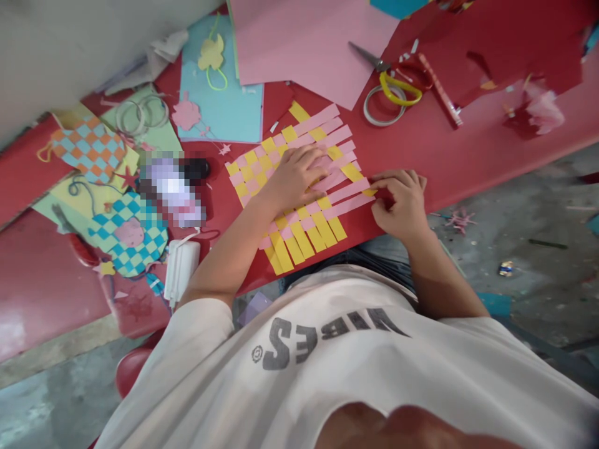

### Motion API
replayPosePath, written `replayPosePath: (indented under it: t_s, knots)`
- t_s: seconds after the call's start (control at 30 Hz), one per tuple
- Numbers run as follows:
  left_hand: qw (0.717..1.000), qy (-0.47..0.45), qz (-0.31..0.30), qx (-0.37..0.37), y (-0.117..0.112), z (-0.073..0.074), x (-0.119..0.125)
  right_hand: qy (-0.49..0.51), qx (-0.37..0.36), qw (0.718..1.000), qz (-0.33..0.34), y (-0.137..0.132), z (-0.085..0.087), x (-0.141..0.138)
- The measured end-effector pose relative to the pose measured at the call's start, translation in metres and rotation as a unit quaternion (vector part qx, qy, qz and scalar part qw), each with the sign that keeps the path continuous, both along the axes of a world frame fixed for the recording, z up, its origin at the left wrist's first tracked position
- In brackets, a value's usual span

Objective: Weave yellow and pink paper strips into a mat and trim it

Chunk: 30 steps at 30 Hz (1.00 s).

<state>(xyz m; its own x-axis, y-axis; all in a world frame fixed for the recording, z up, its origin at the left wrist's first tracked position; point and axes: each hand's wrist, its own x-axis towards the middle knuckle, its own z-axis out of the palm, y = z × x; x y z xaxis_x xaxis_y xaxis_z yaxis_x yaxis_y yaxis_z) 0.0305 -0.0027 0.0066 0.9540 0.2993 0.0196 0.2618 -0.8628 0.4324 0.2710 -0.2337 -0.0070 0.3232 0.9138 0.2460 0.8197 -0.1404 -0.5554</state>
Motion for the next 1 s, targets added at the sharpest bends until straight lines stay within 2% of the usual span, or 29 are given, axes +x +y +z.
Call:
replayPosePath:
  t_s: [0.27, 0.43, 0.6, 0.77, 1.0]
  knots:
    - [1.000, -0.007, 0.004, -0.003, 0.001, -0.002, -0.001, -0.033, 0.013, 0.999, 0.003, 0.001, -0.004, -0.001]
    - [1.000, -0.015, 0.010, 0.000, 0.001, -0.004, -0.001, -0.077, -0.012, 0.997, 0.017, -0.005, -0.003, -0.003]
    - [1.000, -0.020, 0.018, 0.004, 0.002, -0.007, -0.001, -0.103, -0.004, 0.992, 0.072, -0.013, -0.005, -0.007]
    - [0.999, -0.023, 0.029, -0.001, 0.003, -0.009, -0.002, -0.116, 0.006, 0.990, 0.084, -0.019, -0.004, -0.018]
    - [0.999, -0.016, 0.026, 0.013, 0.003, -0.014, -0.001, -0.120, 0.018, 0.978, 0.170, -0.022, -0.002, -0.021]
